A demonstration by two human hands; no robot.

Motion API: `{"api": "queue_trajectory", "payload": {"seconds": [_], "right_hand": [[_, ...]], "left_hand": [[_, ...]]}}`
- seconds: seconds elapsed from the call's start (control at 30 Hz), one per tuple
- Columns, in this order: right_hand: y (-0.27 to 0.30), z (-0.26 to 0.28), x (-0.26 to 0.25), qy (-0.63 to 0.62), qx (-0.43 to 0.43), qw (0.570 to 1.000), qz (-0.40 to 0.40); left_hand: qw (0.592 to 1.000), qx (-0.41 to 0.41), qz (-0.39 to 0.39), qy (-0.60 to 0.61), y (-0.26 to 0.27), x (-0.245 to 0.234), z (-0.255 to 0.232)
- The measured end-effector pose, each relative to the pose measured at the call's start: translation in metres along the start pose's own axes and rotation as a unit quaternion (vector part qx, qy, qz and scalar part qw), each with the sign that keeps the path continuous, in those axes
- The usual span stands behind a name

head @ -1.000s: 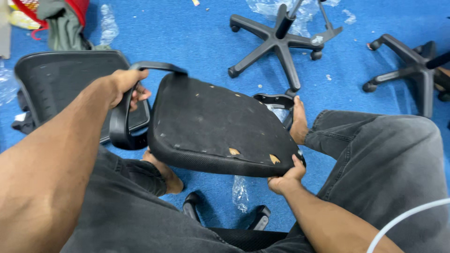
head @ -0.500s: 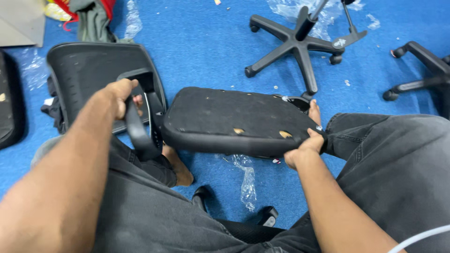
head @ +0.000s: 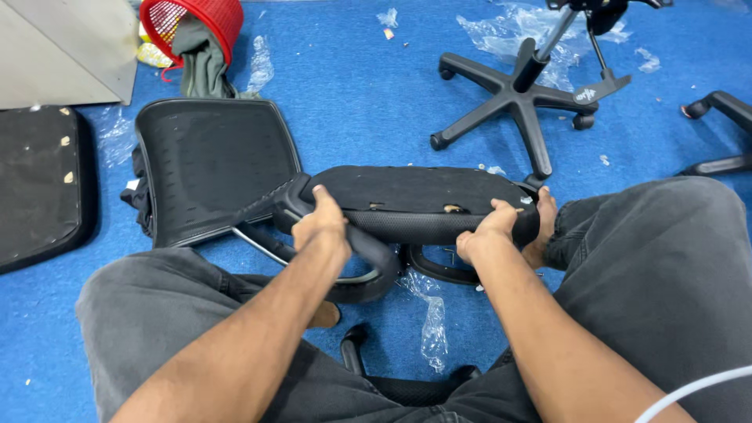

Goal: The person attaches a black plastic frame to a black mesh chair backrest. They align the frame, insert screws by hand, and then tighten them using a screwdriver.

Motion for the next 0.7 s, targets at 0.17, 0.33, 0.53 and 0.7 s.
{"api": "queue_trajectory", "payload": {"seconds": [0.17, 0.33, 0.53, 0.7], "right_hand": [[-0.017, -0.016, -0.010, 0.007, 0.034, 0.999, -0.037], [-0.012, -0.033, 0.022, 0.001, 0.094, 0.996, 0.001], [0.015, -0.047, 0.036, 0.026, 0.130, 0.990, 0.050], [0.065, -0.078, 0.031, 0.095, 0.141, 0.985, -0.010]], "left_hand": [[0.999, -0.003, -0.018, -0.029, 0.030, 0.012, -0.007], [0.987, 0.107, -0.023, -0.122, 0.047, 0.030, -0.003], [0.970, 0.127, 0.048, -0.203, 0.047, 0.039, 0.010], [0.975, 0.080, 0.012, -0.208, 0.036, 0.027, -0.002]]}}
Point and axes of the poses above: each hand's wrist, its own y-axis away from the middle knuckle, its own x-axis out of the palm, z = x × y, the point moved 6 cm from there along -y, towards the middle knuckle, and after that the axes turned 11 degrees about z, right-handed, at the moved point
